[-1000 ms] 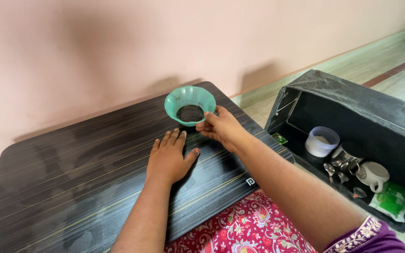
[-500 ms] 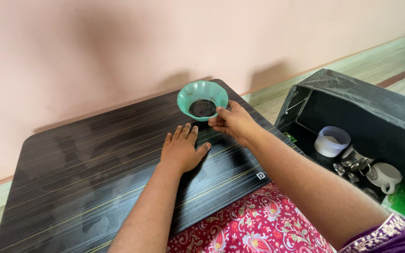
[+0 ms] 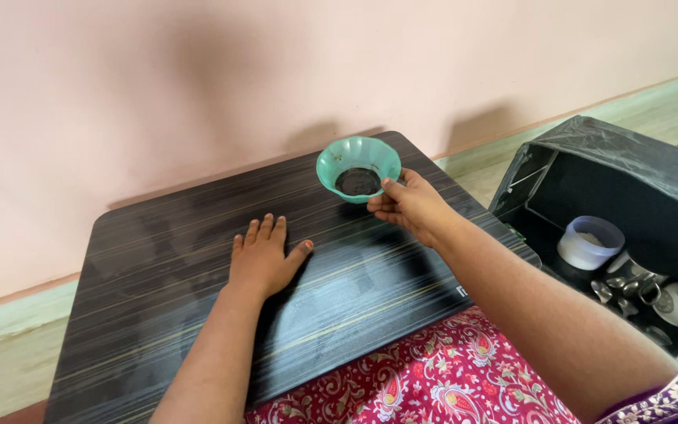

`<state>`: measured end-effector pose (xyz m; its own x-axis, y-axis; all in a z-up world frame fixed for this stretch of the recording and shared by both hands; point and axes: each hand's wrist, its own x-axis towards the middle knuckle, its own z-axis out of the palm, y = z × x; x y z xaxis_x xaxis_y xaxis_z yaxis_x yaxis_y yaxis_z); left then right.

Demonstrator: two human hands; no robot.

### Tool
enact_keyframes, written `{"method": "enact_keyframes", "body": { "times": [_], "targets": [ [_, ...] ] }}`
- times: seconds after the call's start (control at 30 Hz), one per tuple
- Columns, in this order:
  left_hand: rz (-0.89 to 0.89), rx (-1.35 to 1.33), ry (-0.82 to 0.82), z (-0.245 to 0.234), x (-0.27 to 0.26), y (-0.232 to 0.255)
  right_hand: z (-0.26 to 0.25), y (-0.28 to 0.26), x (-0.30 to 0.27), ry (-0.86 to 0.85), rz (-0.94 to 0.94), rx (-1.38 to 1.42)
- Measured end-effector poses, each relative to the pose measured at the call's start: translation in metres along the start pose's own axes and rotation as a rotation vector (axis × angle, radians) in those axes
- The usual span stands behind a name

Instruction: The person wipes a dark wood-grain table with a blue cloth while holding a spray bottle. After wiping, the person places the spray bottle and cloth on a nearby shelf and moves a small green bowl and a white container onto the table.

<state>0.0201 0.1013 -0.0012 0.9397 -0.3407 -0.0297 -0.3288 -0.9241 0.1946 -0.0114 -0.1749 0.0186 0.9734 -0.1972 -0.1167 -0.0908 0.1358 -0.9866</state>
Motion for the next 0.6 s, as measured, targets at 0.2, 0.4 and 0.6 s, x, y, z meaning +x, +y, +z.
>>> {"method": "enact_keyframes", "body": {
  "times": [0.2, 0.4, 0.6],
  "targets": [
    [-0.081, 0.005, 0.035, -0.018, -0.018, -0.040, 0.019, -0.004, -0.003, -0.017, 0.013, -0.010],
    [-0.211, 0.029, 0.010, -0.041, -0.039, -0.091, 0.035, -0.009, -0.010, -0.041, 0.019, -0.043],
    [-0.284, 0.023, 0.030, -0.043, -0.060, -0.131, 0.053, -0.012, -0.012, -0.051, 0.036, -0.039]
  ]
}}
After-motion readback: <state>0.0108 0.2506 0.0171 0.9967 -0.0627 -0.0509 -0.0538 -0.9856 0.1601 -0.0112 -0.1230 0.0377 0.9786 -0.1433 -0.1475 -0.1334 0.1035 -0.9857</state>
